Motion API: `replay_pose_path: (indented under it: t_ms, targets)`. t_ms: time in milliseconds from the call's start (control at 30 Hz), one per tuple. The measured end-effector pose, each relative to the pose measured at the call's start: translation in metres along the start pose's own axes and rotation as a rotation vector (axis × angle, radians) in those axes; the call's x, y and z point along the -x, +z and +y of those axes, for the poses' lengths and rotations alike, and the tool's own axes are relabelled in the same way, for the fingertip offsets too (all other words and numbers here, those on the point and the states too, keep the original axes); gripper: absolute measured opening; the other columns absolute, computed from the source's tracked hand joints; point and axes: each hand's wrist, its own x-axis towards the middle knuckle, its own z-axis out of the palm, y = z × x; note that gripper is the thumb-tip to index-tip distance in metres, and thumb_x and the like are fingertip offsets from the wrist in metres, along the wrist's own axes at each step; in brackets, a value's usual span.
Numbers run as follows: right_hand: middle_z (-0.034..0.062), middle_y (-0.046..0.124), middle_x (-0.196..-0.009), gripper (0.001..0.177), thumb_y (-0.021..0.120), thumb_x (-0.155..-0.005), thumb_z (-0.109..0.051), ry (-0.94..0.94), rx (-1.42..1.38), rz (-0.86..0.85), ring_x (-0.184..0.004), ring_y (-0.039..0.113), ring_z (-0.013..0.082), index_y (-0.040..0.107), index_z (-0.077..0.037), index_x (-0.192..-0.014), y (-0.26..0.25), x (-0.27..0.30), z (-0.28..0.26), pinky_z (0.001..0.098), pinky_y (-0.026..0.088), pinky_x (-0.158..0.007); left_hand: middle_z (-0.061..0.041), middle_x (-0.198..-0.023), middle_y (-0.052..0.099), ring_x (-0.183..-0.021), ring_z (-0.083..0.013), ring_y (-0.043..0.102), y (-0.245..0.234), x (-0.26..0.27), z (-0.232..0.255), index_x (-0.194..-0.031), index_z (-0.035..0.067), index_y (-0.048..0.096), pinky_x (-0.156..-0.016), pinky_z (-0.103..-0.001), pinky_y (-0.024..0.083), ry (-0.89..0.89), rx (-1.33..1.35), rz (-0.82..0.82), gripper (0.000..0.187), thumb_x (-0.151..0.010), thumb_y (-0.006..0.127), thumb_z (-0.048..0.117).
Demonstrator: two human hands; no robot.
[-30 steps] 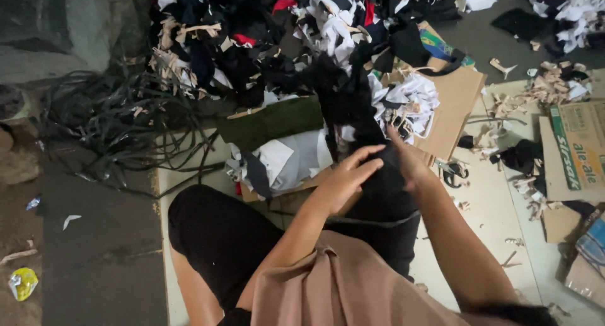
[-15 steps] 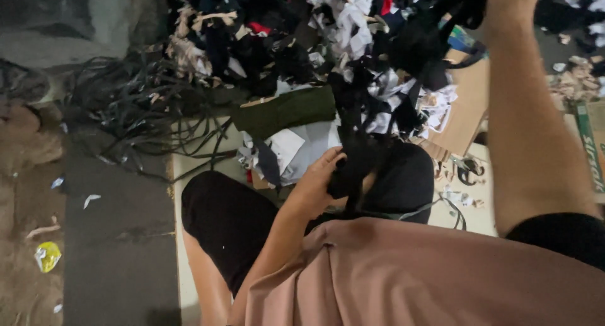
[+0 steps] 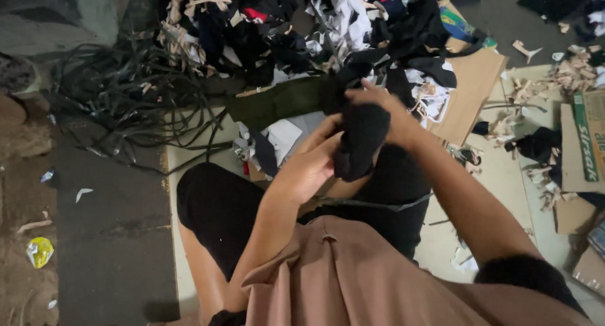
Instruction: The person sits on the floor and folds various pieces of clothing, including red, black, white, and grey items, into a neat stack on a piece of cardboard. They handle each item individually, smoothing and folding them before placing them on the pile.
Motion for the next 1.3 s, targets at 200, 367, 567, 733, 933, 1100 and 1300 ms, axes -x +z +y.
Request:
replay_pose_path:
  t_ms: [200,367,567,733,933,1100,1300]
  targets:
    - [0.0127,0.069,-0.122,0.06,0.059,-0.068,0.012,0.054,0.267,0.329,-0.122,0.063,0.0358,0.072,-0.011,-0.122,-0.069,-0.008,0.073,0.0442,0.046,-0.108,-0.008,-0.109,0.064,-0.081,-0.0083,0.061,0.019,0.032,0.054,-0.145,0.016,0.056,-0.064,-0.023,0.061,0.1,-0.297,0.102,0.044,-0.101,0.059,0.011]
    - [0.0123,0.063,-0.114,0.083,0.054,-0.055,0.018,0.104,0.354,0.346,-0.12,0.062,0.0347,0.069,-0.011,-0.131,-0.139,-0.018,-0.004,0.0417,0.044,-0.108,-0.003,-0.127,0.064,-0.081,-0.0061,0.052,0.013,0.037,0.078,-0.141,0.032,0.061,-0.051,-0.013,0.04,0.116,-0.543,0.295,0.043,-0.1,0.06,0.018]
    - [0.0234,0.051,-0.141,0.084,0.039,-0.069,0.036,0.183,0.24,0.362,-0.133,0.052,0.0382,0.048,-0.004,-0.142,-0.15,-0.01,-0.039,0.043,0.047,-0.099,-0.011,-0.124,0.065,-0.106,-0.0145,0.061,-0.017,0.03,0.075,-0.14,0.011,0.062,-0.094,-0.027,0.054,0.357,-0.273,0.257,0.043,-0.098,0.067,0.003]
    - [0.022,0.055,-0.132,0.074,0.045,-0.072,0.026,0.302,0.056,0.444,-0.124,0.055,0.0365,0.053,-0.007,-0.138,-0.096,-0.024,-0.01,0.0435,0.05,-0.095,-0.012,-0.127,0.067,-0.116,-0.018,0.065,-0.04,0.039,0.079,-0.131,0.003,0.064,-0.106,-0.036,0.053,0.497,-0.084,0.146,0.028,-0.103,0.06,0.004]
    - [0.0206,0.059,-0.124,0.065,0.051,-0.075,0.016,0.433,-0.143,0.486,-0.115,0.059,0.0349,0.058,-0.009,-0.134,0.063,-0.087,-0.022,0.0441,0.052,-0.09,-0.01,-0.113,0.073,-0.106,-0.0216,0.07,-0.119,0.068,0.06,-0.123,0.009,0.067,-0.09,-0.041,0.058,0.442,0.168,0.29,0.033,-0.094,0.07,0.025]
    - [0.0197,0.062,-0.117,0.058,0.055,-0.077,0.008,0.533,-0.272,0.525,-0.109,0.062,0.0338,0.062,-0.011,-0.131,0.141,-0.104,-0.012,0.0446,0.054,-0.087,-0.014,-0.114,0.073,-0.108,-0.0268,0.07,-0.152,0.072,0.041,-0.121,0.008,0.068,-0.091,-0.046,0.057,0.397,0.253,0.425,0.031,-0.095,0.07,0.026]
    - [0.0185,0.066,-0.109,0.049,0.061,-0.08,-0.002,0.669,-0.425,0.586,-0.1,0.066,0.0323,0.066,-0.014,-0.127,0.141,-0.059,0.043,0.0453,0.056,-0.082,-0.015,-0.112,0.072,-0.108,-0.03,0.07,-0.169,0.058,0.022,-0.115,0.008,0.071,-0.091,-0.05,0.056,0.293,0.306,0.584,0.026,-0.096,0.068,0.025]
